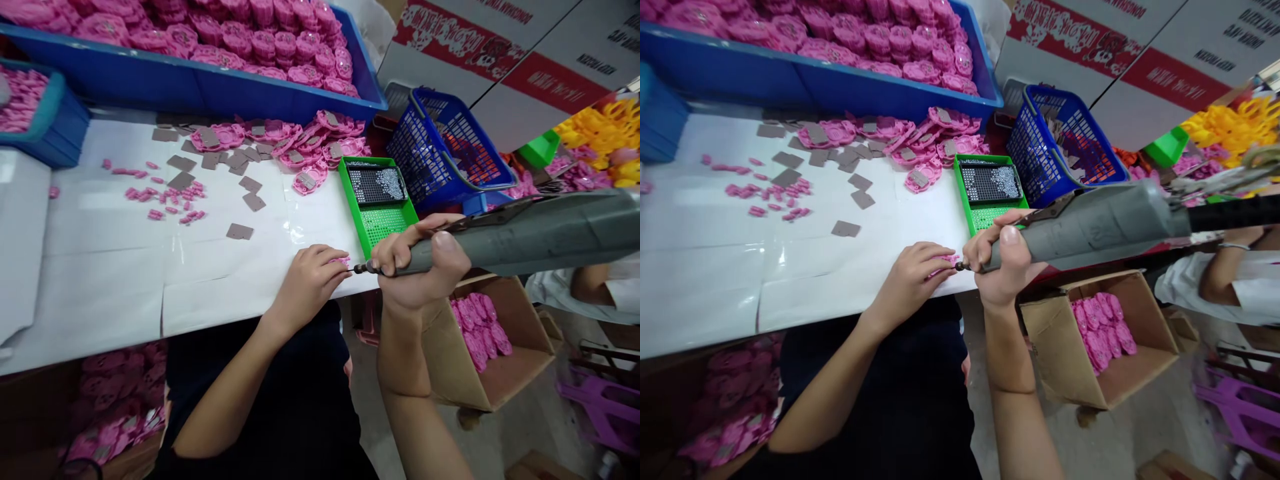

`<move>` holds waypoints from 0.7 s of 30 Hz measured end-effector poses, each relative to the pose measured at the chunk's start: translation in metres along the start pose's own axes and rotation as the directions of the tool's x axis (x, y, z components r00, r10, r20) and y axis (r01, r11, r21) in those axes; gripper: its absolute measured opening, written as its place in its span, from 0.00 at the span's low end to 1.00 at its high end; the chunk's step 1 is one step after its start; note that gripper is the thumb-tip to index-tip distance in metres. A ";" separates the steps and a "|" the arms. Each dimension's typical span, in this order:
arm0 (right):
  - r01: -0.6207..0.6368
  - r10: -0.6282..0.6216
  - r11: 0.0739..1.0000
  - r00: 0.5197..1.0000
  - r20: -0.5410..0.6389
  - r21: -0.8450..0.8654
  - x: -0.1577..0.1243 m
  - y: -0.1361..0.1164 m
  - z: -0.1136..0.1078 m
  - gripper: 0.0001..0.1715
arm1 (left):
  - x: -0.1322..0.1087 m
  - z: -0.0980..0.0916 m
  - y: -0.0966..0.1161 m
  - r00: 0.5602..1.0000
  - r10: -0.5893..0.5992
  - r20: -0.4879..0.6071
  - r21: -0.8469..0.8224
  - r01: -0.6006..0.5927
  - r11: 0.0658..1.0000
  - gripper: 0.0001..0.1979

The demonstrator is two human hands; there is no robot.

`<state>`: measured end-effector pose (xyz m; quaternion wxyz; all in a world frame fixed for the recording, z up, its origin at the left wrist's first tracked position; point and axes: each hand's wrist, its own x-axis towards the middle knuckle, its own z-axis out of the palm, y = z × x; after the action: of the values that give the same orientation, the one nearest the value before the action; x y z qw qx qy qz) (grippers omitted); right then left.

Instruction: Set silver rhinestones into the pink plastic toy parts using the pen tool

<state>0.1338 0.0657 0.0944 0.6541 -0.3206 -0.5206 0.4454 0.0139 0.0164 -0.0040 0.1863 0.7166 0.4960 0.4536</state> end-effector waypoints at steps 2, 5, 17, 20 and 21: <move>0.007 -0.007 1.000 1.000 0.001 0.012 0.000 0.002 0.001 0.09 | 0.001 0.000 0.000 1.000 -0.023 0.017 0.007 0.023 1.000 0.08; 0.006 -0.006 1.000 1.000 -0.025 0.000 0.000 0.006 0.002 0.10 | 0.002 0.000 0.000 0.994 -0.065 0.085 0.067 0.059 0.996 0.22; -0.066 0.066 0.997 0.998 -0.013 -0.026 -0.007 0.021 0.005 0.12 | 0.003 0.000 0.004 0.978 -0.115 0.174 0.136 0.092 0.986 0.21; -0.114 0.115 0.993 0.993 0.013 -0.025 -0.010 0.026 0.008 0.15 | 0.002 0.001 0.005 0.982 -0.109 0.152 0.162 0.084 0.983 0.13; -0.135 0.136 0.990 0.990 0.028 -0.029 -0.010 0.027 0.008 0.17 | 0.002 0.002 0.005 0.983 -0.106 0.149 0.173 0.079 0.982 0.11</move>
<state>0.1189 0.0668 0.0688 0.6101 -0.3575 -0.5132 0.4864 0.0182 0.0164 -0.0006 0.1852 0.7393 0.5488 0.3434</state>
